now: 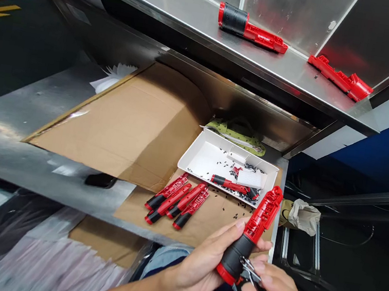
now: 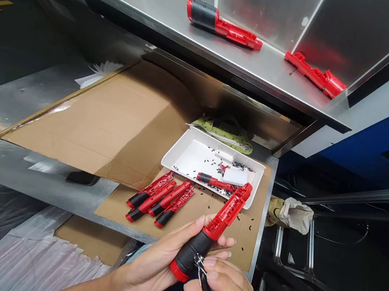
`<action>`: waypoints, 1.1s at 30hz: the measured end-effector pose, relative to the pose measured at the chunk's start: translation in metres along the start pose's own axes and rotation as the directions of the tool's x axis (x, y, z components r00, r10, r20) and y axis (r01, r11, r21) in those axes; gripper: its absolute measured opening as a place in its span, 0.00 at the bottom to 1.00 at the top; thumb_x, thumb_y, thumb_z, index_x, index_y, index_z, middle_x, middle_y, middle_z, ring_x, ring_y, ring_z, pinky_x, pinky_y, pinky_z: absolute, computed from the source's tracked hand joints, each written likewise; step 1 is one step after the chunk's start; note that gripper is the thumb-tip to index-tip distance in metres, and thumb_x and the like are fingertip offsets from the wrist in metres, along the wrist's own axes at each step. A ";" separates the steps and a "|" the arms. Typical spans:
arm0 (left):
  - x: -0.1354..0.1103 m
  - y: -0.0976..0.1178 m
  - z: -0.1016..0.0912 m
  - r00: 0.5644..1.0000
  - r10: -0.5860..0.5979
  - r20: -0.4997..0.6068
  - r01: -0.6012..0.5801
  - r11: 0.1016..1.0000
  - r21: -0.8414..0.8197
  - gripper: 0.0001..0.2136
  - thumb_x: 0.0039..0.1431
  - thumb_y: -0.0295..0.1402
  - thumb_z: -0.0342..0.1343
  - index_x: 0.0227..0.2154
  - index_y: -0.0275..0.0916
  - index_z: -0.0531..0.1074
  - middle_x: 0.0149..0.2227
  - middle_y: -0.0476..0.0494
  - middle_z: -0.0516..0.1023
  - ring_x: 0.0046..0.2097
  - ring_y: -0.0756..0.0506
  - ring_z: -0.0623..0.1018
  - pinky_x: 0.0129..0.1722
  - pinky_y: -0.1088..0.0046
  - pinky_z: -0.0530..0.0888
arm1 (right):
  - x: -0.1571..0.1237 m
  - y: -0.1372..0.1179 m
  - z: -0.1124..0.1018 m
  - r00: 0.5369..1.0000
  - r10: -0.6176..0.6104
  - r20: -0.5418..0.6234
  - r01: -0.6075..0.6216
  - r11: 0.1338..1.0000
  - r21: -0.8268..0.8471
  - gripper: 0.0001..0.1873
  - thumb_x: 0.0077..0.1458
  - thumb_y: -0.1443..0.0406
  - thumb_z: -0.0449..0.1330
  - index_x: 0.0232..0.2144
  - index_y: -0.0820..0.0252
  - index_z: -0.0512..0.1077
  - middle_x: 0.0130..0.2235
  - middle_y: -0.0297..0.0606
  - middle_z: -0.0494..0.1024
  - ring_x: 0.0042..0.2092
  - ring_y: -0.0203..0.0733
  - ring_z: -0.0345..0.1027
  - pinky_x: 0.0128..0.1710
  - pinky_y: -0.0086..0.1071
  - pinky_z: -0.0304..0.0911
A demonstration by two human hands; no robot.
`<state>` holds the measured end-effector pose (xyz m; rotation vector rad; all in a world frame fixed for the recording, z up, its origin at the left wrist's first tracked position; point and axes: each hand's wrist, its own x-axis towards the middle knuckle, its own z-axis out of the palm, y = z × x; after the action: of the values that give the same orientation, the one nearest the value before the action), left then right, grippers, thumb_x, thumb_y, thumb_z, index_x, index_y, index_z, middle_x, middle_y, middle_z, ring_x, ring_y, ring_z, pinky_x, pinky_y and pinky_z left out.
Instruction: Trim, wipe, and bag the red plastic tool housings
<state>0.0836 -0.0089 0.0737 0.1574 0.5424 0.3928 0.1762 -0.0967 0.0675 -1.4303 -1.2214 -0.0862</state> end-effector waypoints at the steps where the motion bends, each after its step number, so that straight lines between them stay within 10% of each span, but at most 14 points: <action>1: 0.000 -0.001 -0.001 1.000 -0.001 -0.005 0.001 1.000 0.005 0.15 0.64 0.39 0.57 0.46 0.32 0.74 0.36 0.36 0.84 0.42 0.40 0.83 0.54 0.58 0.73 | -0.001 0.001 0.000 1.000 -0.006 -0.009 0.006 1.000 -0.001 0.08 0.56 0.62 0.67 0.35 0.59 0.74 0.29 0.36 0.82 0.29 0.39 0.79 0.27 0.28 0.77; 25: -0.002 0.002 0.006 0.996 0.060 -0.062 -0.063 0.997 -0.040 0.12 0.67 0.34 0.53 0.47 0.32 0.73 0.39 0.36 0.84 0.47 0.42 0.82 0.54 0.63 0.75 | -0.015 0.022 -0.023 0.992 -0.125 -0.010 0.125 0.992 -0.030 0.06 0.56 0.65 0.67 0.36 0.58 0.74 0.29 0.34 0.83 0.28 0.41 0.79 0.28 0.29 0.78; 33: 0.001 -0.002 0.002 0.998 0.044 -0.039 -0.046 0.997 -0.056 0.12 0.67 0.36 0.53 0.45 0.32 0.75 0.41 0.34 0.84 0.42 0.43 0.83 0.57 0.59 0.74 | -0.012 0.006 -0.003 0.996 0.057 -0.064 -0.052 0.996 0.071 0.10 0.56 0.63 0.67 0.39 0.59 0.73 0.33 0.37 0.80 0.34 0.40 0.77 0.31 0.29 0.75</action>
<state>0.0863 -0.0100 0.0746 0.1080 0.5654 0.4550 0.1767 -0.1043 0.0567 -1.3892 -1.1204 -0.0531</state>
